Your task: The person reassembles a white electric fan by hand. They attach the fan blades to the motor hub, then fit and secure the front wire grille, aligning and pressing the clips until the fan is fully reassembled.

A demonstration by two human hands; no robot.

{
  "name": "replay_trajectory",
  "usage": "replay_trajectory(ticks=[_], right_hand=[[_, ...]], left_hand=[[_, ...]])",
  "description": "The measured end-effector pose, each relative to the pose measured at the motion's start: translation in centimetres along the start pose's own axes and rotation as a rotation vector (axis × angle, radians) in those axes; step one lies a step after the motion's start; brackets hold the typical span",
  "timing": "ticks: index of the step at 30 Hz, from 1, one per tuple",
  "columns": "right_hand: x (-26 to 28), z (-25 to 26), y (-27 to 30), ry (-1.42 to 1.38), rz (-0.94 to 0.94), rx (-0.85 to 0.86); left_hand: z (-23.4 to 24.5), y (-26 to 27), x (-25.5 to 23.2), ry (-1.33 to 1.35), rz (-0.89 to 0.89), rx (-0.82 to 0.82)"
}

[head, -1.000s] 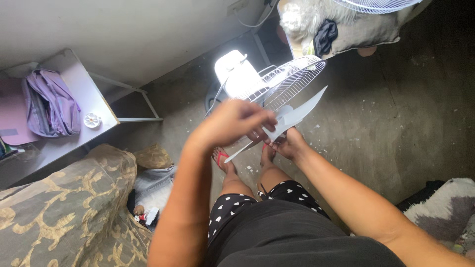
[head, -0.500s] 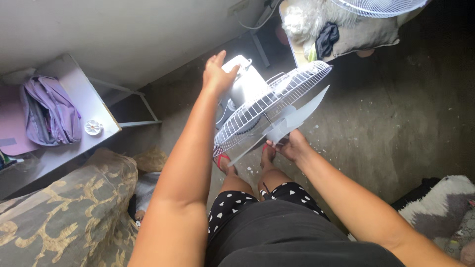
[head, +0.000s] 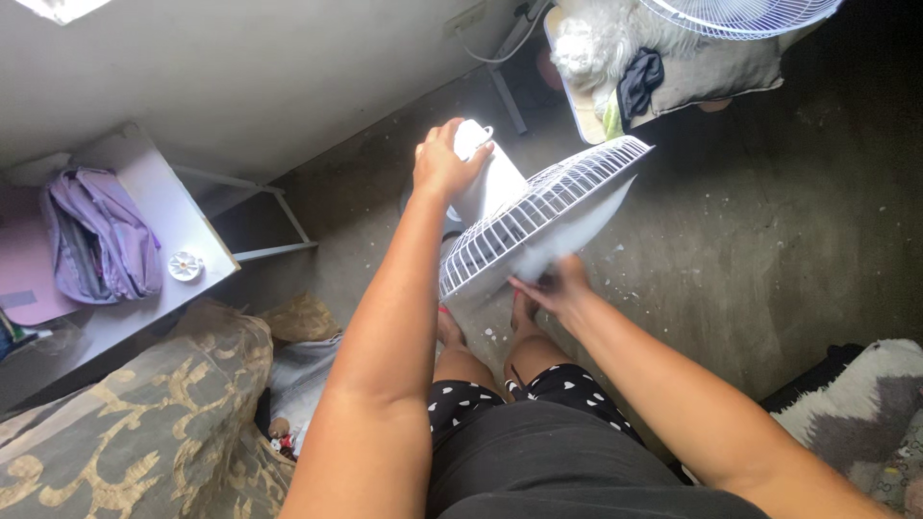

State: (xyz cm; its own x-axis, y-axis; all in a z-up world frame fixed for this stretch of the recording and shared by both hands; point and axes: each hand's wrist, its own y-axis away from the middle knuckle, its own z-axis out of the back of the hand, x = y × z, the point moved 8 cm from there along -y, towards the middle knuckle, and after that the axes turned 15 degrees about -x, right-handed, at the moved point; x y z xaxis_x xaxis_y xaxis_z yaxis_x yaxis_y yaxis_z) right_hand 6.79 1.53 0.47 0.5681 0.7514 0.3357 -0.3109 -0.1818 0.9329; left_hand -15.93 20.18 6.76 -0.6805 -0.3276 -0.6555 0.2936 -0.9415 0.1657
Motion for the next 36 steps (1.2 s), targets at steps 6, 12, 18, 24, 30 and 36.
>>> replay_trajectory(ticks=[6, 12, 18, 24, 30, 36], right_hand=[[0.5, -4.7, -1.9, 0.098, 0.014, 0.18], [0.0, -4.5, -0.9, 0.044, 0.049, 0.257], [0.3, -2.9, 0.6, 0.138, -0.059, 0.246], [-1.6, 2.9, 1.7, 0.297, -0.148, 0.07], [-6.7, 1.7, 7.5, 0.767, -0.246, 0.466], [-10.3, -1.9, 17.5, 1.0, -0.288, 0.939]], left_hand=[[0.9, -0.1, 0.7, 0.005, -0.031, -0.018], [-0.3, -0.3, 0.6, 0.012, -0.077, 0.038], [2.1, -0.1, -0.2, 0.045, -0.006, 0.062], [9.9, 5.5, -1.9, 0.201, -0.049, -0.255], [16.6, 15.1, -0.8, 0.428, 0.047, -0.683], [18.4, 24.0, 5.8, 0.48, 0.265, -0.975]])
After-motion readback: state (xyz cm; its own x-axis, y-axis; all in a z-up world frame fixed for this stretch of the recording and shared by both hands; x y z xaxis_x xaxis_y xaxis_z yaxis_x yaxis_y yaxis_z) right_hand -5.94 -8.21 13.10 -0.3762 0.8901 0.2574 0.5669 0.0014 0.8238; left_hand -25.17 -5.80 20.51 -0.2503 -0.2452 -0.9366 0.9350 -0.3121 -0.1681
